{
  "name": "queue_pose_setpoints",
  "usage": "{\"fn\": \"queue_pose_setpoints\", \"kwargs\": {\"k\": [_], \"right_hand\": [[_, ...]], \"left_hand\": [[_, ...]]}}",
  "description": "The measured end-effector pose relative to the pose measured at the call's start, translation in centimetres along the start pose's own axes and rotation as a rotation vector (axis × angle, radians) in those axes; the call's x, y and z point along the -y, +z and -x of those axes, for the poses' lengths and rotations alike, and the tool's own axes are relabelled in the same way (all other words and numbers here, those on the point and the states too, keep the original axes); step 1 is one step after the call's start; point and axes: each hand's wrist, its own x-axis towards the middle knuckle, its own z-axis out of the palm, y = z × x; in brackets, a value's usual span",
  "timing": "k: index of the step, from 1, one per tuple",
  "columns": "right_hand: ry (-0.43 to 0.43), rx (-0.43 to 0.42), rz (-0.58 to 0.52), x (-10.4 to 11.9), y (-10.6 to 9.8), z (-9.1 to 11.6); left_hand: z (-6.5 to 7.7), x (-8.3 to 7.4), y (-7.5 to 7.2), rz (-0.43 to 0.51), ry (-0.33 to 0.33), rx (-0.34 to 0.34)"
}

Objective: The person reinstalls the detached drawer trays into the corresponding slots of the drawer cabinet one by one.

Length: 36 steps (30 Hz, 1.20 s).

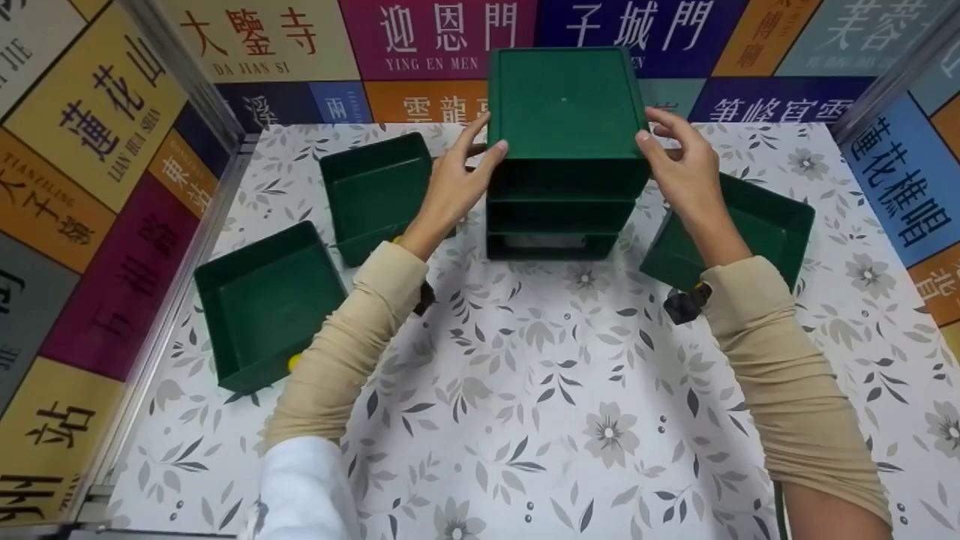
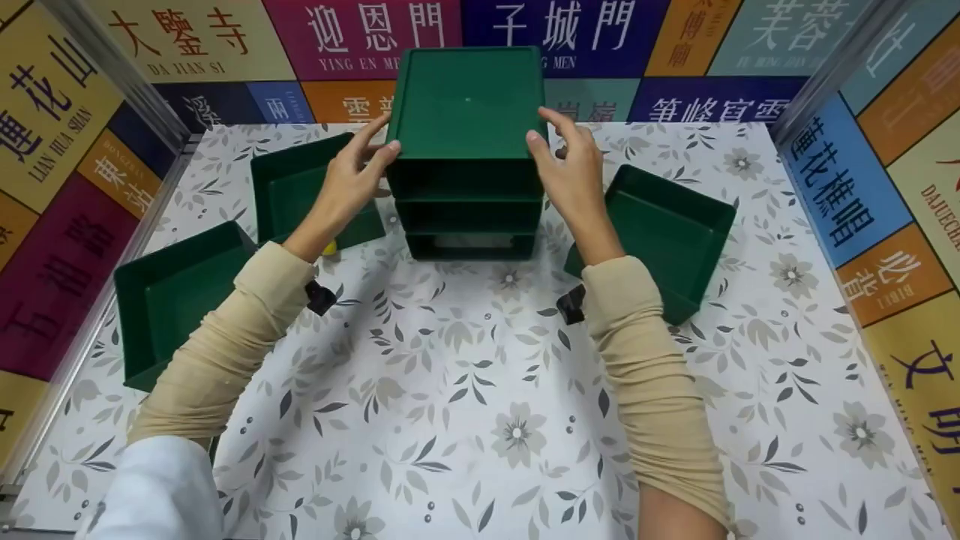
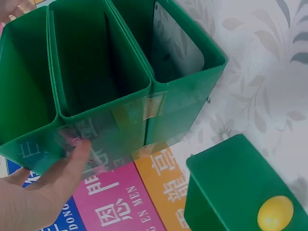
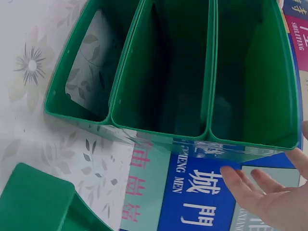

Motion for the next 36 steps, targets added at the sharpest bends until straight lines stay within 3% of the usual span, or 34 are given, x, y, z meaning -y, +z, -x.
{"fn": "queue_pose_setpoints", "kwargs": {"k": [5,13,36], "right_hand": [[0.03,0.034,-0.055,-0.4,0.2,-0.4],[0.061,0.06,-0.09,-0.1,0.1,-0.2],[0.021,-0.015,-0.005,0.0,0.1,1.1]], "left_hand": [[0.0,0.2,0.1,0.122,-0.02,0.012],[0.0,0.0,0.0,0.174,-0.055,0.016],[-0.2,-0.4,-0.5,0.194,-0.078,0.092]]}}
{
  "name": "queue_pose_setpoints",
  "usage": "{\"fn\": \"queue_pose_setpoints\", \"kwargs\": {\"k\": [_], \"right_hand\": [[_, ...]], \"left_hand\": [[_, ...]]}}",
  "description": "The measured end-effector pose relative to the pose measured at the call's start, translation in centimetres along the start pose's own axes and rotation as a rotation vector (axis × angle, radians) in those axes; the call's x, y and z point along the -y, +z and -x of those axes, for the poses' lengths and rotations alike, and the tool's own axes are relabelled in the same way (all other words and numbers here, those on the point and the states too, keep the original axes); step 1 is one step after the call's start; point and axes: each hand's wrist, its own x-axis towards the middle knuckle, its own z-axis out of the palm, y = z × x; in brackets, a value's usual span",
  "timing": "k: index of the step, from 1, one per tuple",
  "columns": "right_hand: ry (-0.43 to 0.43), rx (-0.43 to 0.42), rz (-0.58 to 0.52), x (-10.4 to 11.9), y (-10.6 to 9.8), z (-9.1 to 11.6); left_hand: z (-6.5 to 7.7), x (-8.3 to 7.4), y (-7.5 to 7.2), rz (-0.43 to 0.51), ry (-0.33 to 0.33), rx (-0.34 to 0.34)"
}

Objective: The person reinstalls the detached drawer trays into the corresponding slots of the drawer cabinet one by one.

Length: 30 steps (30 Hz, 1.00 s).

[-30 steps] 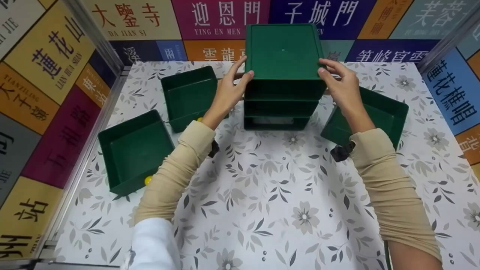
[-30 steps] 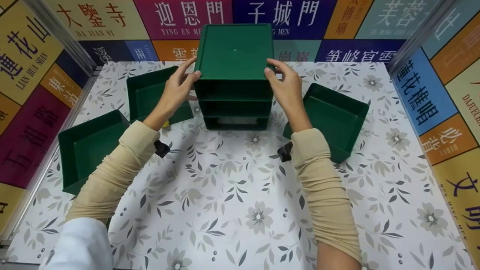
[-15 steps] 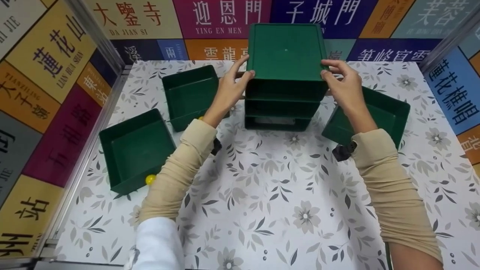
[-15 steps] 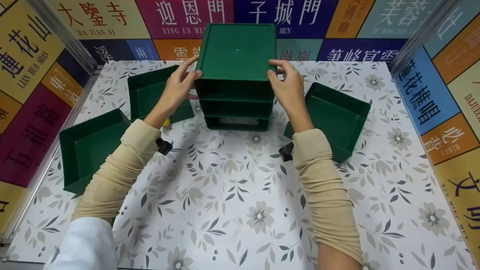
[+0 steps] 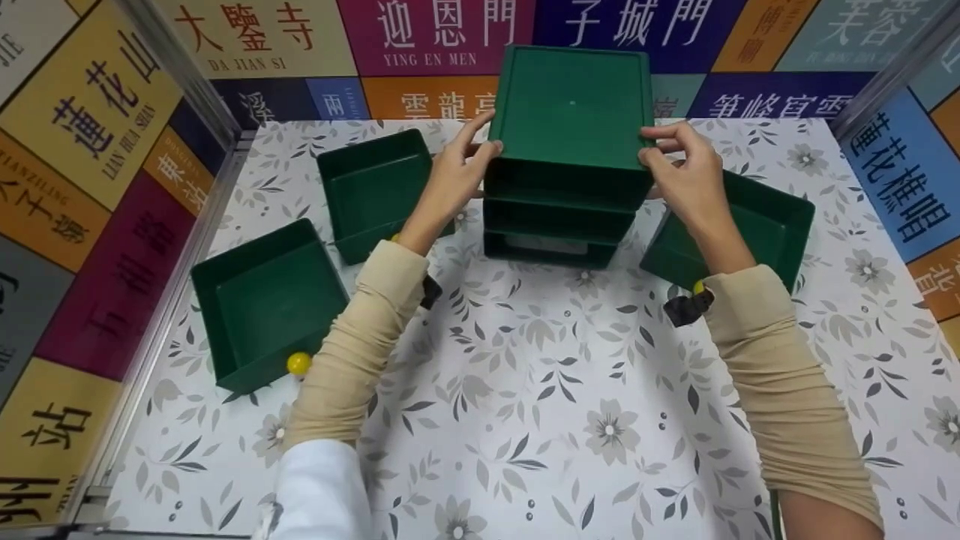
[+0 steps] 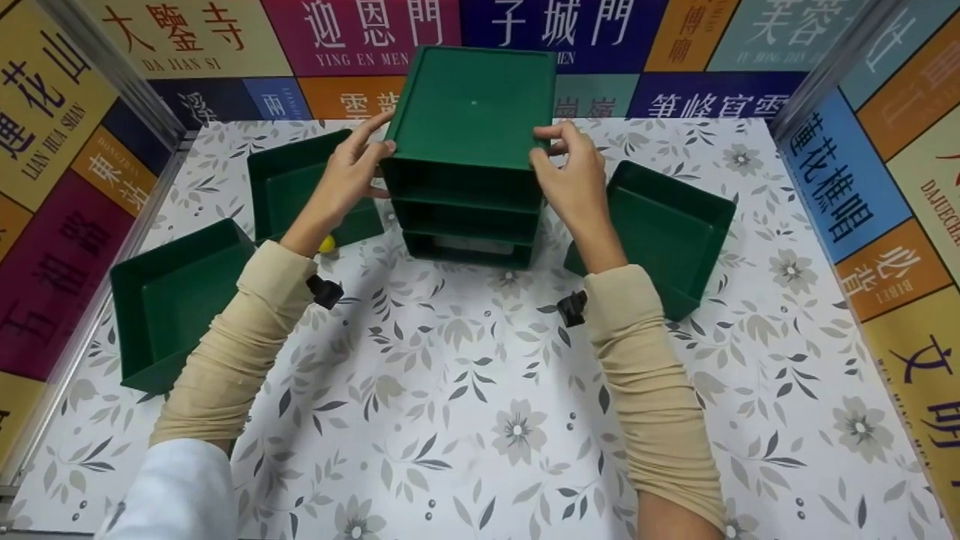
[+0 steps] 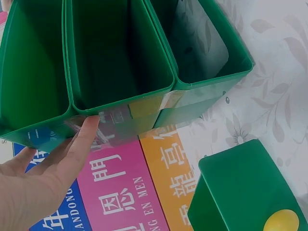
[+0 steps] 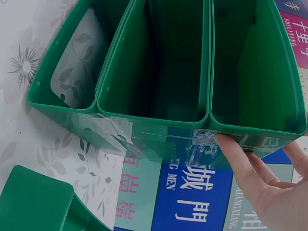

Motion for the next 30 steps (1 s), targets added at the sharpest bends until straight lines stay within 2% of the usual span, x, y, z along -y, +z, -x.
{"fn": "queue_pose_setpoints", "kwargs": {"k": [5,11,14,18,23,27,30], "right_hand": [[-0.024,-0.011,0.005,0.0,0.1,0.3],[-0.027,-0.021,0.009,-0.2,0.2,0.6],[-0.031,-0.025,0.004,-0.3,0.3,0.8],[-0.041,-0.032,-0.009,-0.4,0.4,1.2],[-0.068,-0.056,-0.007,-0.5,0.5,1.6],[-0.081,-0.067,-0.014,-0.6,0.5,1.8],[-0.069,-0.054,-0.037,-0.5,0.5,1.8]], "left_hand": [[1.3,-1.5,-0.2,-0.022,-0.01,0.005],[3.1,-2.9,-0.3,-0.054,0.022,0.001],[3.1,-2.7,-0.3,-0.049,0.019,0.007],[2.5,-1.3,-0.4,-0.037,0.012,0.013],[1.7,0.1,-0.3,-0.056,0.039,0.001],[1.9,0.2,-0.2,-0.061,0.049,-0.001],[2.7,-0.7,-0.2,-0.08,0.052,-0.004]]}}
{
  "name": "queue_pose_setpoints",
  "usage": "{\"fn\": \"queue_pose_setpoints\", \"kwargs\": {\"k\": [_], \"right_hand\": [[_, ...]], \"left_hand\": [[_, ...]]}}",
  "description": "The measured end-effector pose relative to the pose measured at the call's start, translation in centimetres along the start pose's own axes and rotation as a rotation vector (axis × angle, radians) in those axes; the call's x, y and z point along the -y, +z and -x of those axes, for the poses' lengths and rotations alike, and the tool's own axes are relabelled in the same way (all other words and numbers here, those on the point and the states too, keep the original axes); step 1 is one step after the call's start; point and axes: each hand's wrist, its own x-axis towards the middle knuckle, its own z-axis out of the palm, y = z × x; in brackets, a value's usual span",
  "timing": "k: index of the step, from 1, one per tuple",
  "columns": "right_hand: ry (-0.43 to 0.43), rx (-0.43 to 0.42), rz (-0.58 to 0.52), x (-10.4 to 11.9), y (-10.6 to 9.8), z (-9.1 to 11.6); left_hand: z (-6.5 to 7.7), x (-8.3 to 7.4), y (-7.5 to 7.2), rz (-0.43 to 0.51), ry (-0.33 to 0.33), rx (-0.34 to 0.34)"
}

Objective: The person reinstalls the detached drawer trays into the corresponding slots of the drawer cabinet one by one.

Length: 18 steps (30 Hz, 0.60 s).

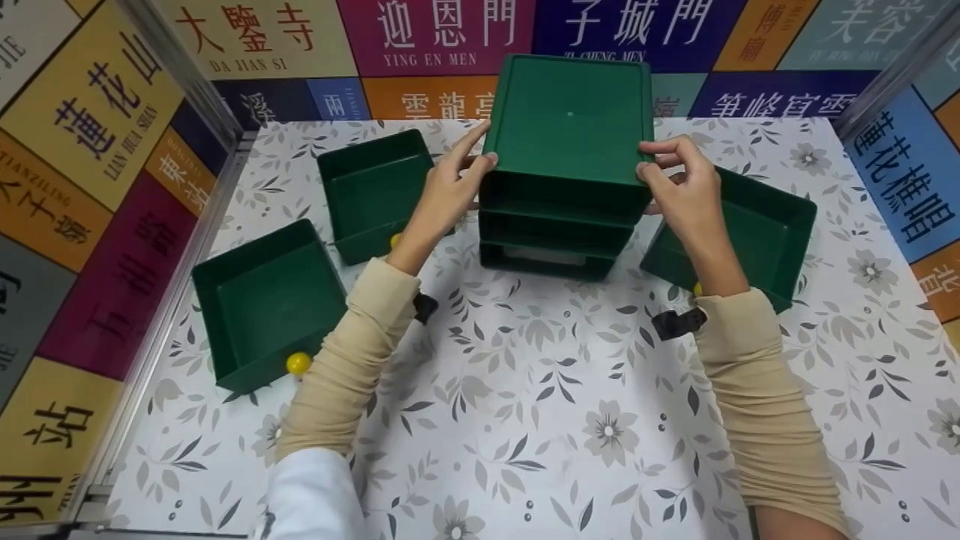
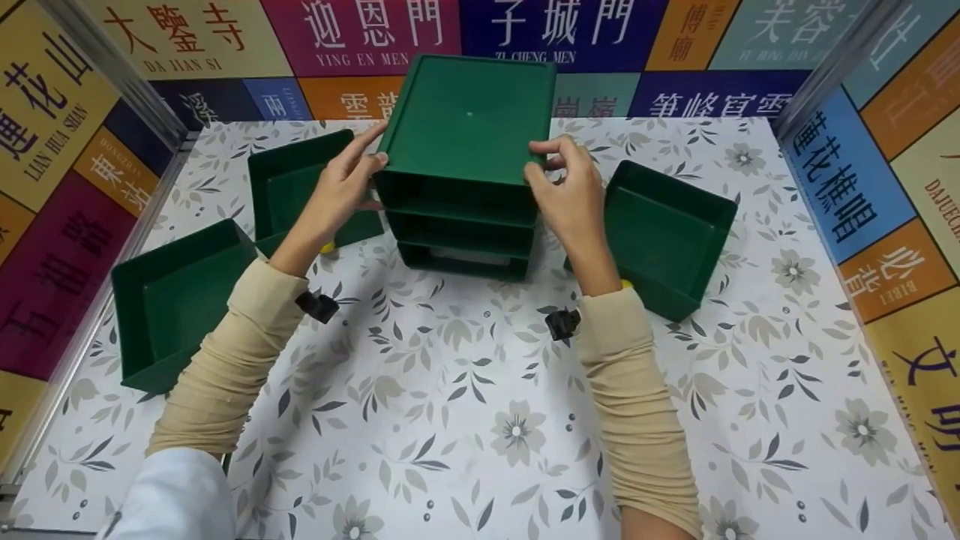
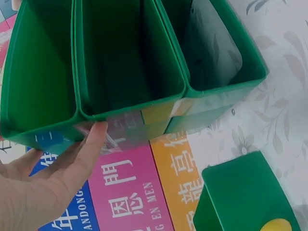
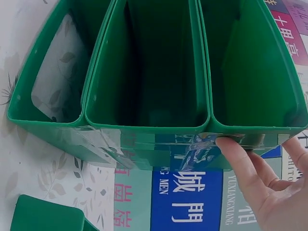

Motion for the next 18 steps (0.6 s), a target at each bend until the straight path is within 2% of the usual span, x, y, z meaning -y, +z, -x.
{"fn": "queue_pose_setpoints", "kwargs": {"k": [3,4,6,10,13,18], "right_hand": [[0.016,0.014,-0.012,0.1,-0.1,0.0],[0.021,0.018,-0.013,0.2,-0.1,0.0],[0.023,0.021,-0.015,0.9,-0.2,0.4],[0.018,0.023,-0.013,2.1,-0.3,1.0],[0.005,0.025,-0.012,2.3,-0.2,1.3],[-0.011,0.025,-0.026,2.4,-0.2,1.5]], "left_hand": [[1.1,-1.3,0.1,-0.04,0.012,-0.008],[1.2,-1.2,0.2,-0.067,0.026,-0.016],[1.2,-0.7,0.3,-0.102,0.056,-0.032],[0.9,1.4,0.5,-0.149,0.131,-0.061],[1.9,1.7,0.2,-0.163,0.161,-0.065],[4.2,2.2,-0.9,-0.263,0.186,-0.096]]}}
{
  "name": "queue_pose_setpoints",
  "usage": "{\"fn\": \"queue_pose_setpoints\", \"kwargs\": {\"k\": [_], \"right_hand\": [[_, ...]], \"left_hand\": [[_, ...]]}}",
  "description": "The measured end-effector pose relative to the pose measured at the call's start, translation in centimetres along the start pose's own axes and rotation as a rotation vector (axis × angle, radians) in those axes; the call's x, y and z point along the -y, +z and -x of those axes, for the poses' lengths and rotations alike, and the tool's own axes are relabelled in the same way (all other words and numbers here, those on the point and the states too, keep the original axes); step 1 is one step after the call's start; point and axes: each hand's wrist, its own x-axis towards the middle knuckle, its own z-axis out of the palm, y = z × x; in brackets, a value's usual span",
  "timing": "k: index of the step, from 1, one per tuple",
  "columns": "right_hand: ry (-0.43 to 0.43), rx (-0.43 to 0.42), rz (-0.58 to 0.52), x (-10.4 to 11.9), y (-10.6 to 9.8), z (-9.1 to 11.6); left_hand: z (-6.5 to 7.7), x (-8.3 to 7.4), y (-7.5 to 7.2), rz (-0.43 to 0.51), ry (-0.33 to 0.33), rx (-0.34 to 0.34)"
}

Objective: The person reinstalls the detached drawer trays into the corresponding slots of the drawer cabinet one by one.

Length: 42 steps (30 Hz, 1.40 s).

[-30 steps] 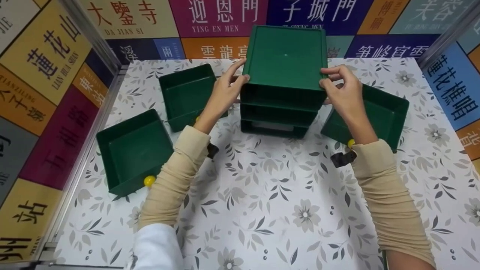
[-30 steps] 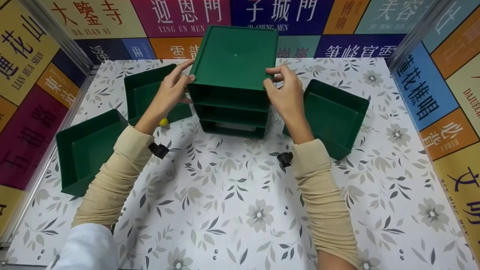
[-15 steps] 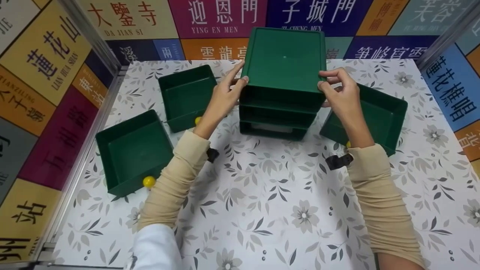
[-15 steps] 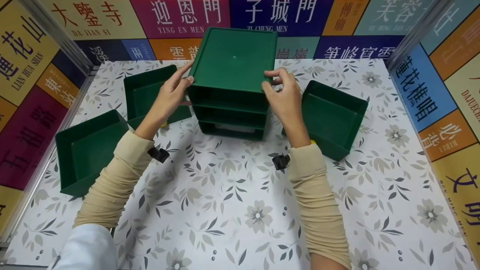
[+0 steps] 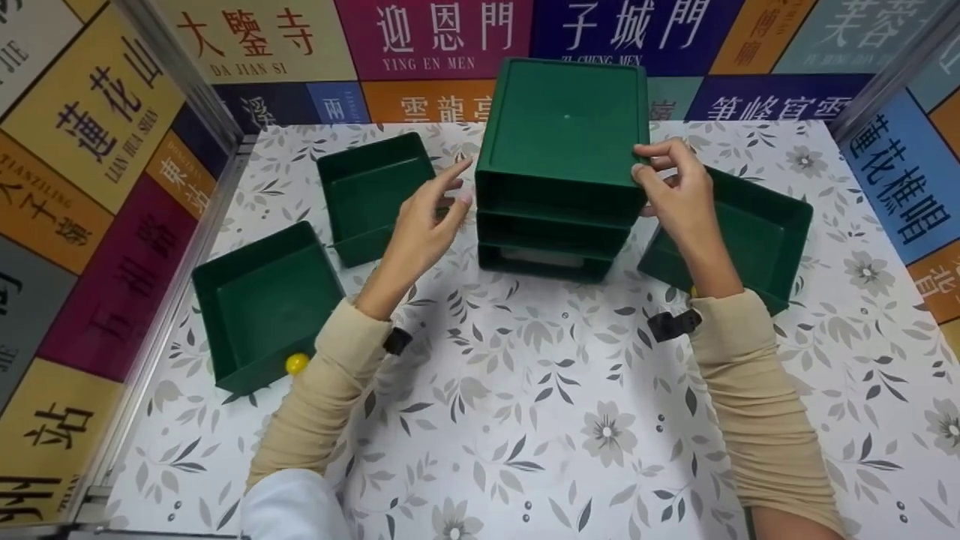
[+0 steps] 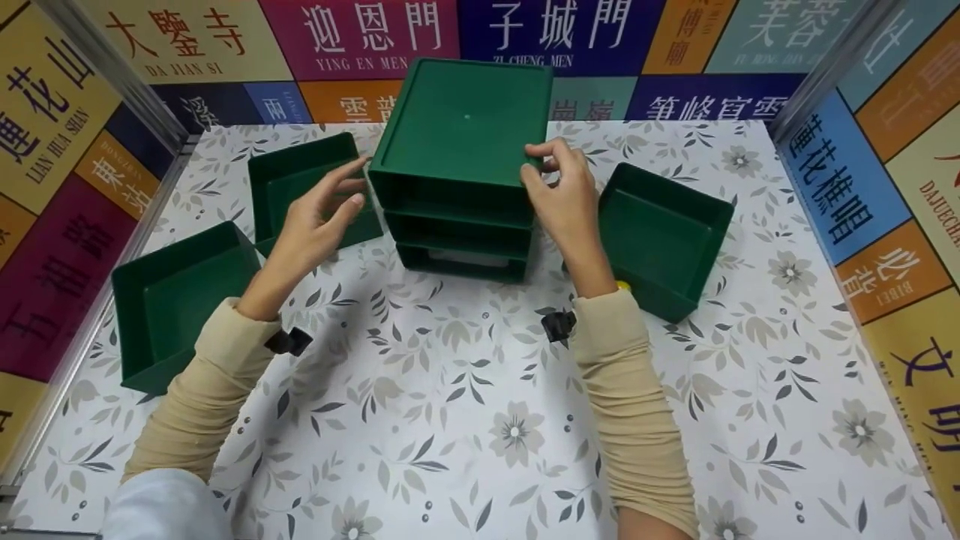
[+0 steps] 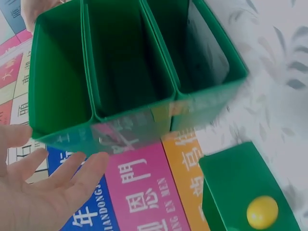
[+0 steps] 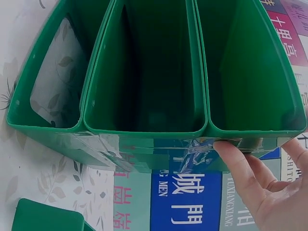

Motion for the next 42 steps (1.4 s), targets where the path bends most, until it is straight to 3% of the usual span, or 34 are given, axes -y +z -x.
{"fn": "queue_pose_setpoints", "kwargs": {"k": [9,14,22,30,37,42], "right_hand": [[-0.001,-0.002,-0.017,0.0,0.1,0.1],[-0.012,-0.007,-0.02,0.1,0.2,0.2],[-0.013,-0.015,-0.011,0.0,0.4,0.3],[-0.038,-0.03,-0.006,0.0,0.5,0.5],[-0.038,-0.043,0.01,-0.1,0.5,0.5],[-0.047,-0.067,0.06,-1.9,0.6,-0.5]], "left_hand": [[3.8,1.3,-3.4,-0.219,0.002,-0.064],[5.8,2.1,-5.7,-0.311,-0.038,-0.12],[8.8,4.2,-9.7,-0.373,-0.155,-0.197],[11.5,6.3,-13.1,-0.388,-0.211,-0.282],[13.8,8.7,-15.8,-0.416,-0.425,-0.28],[15.5,10.7,-17.2,-0.431,-0.568,-0.277]]}}
